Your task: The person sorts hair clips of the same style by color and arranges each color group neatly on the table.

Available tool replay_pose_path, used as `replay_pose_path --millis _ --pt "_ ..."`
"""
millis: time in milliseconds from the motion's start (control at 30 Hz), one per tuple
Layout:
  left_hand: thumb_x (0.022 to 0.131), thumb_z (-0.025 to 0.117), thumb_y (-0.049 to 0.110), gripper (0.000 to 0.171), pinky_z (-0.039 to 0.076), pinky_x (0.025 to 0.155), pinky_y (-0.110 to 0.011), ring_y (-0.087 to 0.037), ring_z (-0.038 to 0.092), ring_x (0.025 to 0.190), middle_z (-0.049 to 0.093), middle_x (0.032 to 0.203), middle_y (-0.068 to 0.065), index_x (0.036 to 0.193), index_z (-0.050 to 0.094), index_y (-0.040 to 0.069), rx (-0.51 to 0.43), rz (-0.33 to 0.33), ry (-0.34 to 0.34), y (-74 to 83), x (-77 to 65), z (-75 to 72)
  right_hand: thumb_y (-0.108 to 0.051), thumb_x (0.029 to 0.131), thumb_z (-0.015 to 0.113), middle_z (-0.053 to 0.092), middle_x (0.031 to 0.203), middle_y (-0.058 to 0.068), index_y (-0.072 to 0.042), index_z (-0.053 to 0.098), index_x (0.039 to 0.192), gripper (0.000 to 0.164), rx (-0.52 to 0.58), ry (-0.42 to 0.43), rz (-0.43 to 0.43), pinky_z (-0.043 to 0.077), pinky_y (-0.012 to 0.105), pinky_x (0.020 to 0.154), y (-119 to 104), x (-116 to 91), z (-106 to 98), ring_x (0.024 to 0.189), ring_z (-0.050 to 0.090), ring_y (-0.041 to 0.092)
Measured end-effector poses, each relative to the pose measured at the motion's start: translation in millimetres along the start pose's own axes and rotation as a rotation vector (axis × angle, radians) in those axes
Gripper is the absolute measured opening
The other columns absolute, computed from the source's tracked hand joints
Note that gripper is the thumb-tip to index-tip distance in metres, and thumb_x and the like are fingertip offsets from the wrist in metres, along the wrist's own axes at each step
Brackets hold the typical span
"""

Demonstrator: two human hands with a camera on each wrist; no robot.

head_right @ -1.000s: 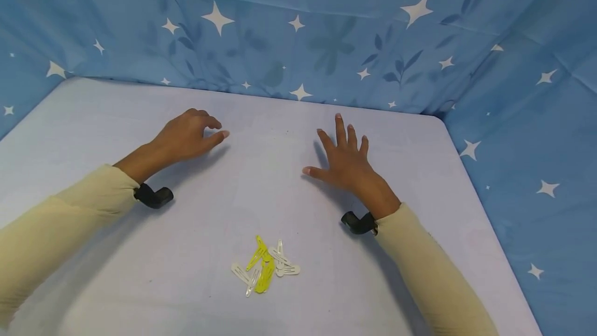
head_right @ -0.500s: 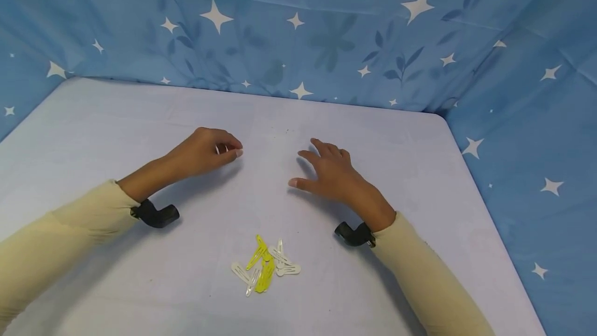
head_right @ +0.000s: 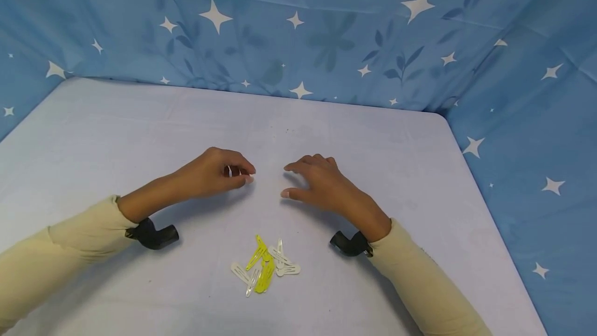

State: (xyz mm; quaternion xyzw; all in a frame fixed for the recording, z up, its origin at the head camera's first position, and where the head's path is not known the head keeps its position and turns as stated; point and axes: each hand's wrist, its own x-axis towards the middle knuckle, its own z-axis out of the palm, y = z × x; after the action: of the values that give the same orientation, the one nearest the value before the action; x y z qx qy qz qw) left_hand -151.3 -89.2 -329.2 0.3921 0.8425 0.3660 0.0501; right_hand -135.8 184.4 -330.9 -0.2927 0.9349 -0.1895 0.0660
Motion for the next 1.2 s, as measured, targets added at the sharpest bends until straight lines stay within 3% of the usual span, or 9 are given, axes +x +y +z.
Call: replay_pose_path --millis 267,567,800,1033,1200 --pt "0.088 0.071 0.009 0.016 0.050 0.065 -0.025 -0.007 0.058 0.076 0.069 0.092 0.006 0.104 0.074 0.005 -0.113 0.010 -0.050 11.5 -9.1 13.5 -0.035 0.088 0.074 0.062 0.122 0.002 -0.012 0.066 0.126 0.045 0.119 0.011 -0.069 0.033 0.051 0.094 -3 -1 8 0.116 0.051 0.021" --pt "0.087 0.073 0.009 0.015 0.051 0.070 -0.025 -0.006 0.061 0.077 0.069 0.092 0.010 0.102 0.075 0.008 -0.230 -0.040 -0.097 22.0 -18.6 26.4 -0.018 0.086 0.076 0.064 0.116 -0.001 -0.008 0.066 0.123 0.039 0.265 -0.024 -0.135 0.047 0.035 0.087 -14 -4 20 0.098 0.056 0.015" --pt "0.085 0.073 0.005 0.016 0.049 0.060 -0.025 -0.008 0.060 0.071 0.070 0.090 0.008 0.101 0.075 0.008 -0.352 -0.073 -0.128 28.2 -27.7 36.9 -0.012 0.087 0.075 0.064 0.104 -0.004 -0.008 0.067 0.120 0.034 0.300 -0.051 -0.175 0.048 0.030 0.081 -24 -9 25 0.092 0.057 0.012" --pt "0.084 0.073 0.003 0.017 0.048 0.066 -0.024 -0.007 0.058 0.073 0.071 0.098 0.003 0.100 0.075 0.007 -0.361 -0.007 -0.120 32.0 -36.2 49.0 -0.009 0.087 0.073 0.064 0.100 -0.006 -0.009 0.067 0.117 0.030 0.328 -0.084 -0.208 0.048 0.028 0.078 -28 -14 30 0.090 0.057 0.010" --pt "0.081 0.078 0.006 0.016 0.047 0.067 -0.024 -0.009 0.057 0.074 0.068 0.095 0.007 0.095 0.074 0.012 -0.337 -0.037 -0.127 36.4 -40.6 52.5 -0.016 0.088 0.074 0.061 0.100 -0.009 -0.016 0.068 0.118 0.030 0.346 -0.141 -0.205 0.046 0.027 0.076 -32 -15 31 0.087 0.054 0.010"
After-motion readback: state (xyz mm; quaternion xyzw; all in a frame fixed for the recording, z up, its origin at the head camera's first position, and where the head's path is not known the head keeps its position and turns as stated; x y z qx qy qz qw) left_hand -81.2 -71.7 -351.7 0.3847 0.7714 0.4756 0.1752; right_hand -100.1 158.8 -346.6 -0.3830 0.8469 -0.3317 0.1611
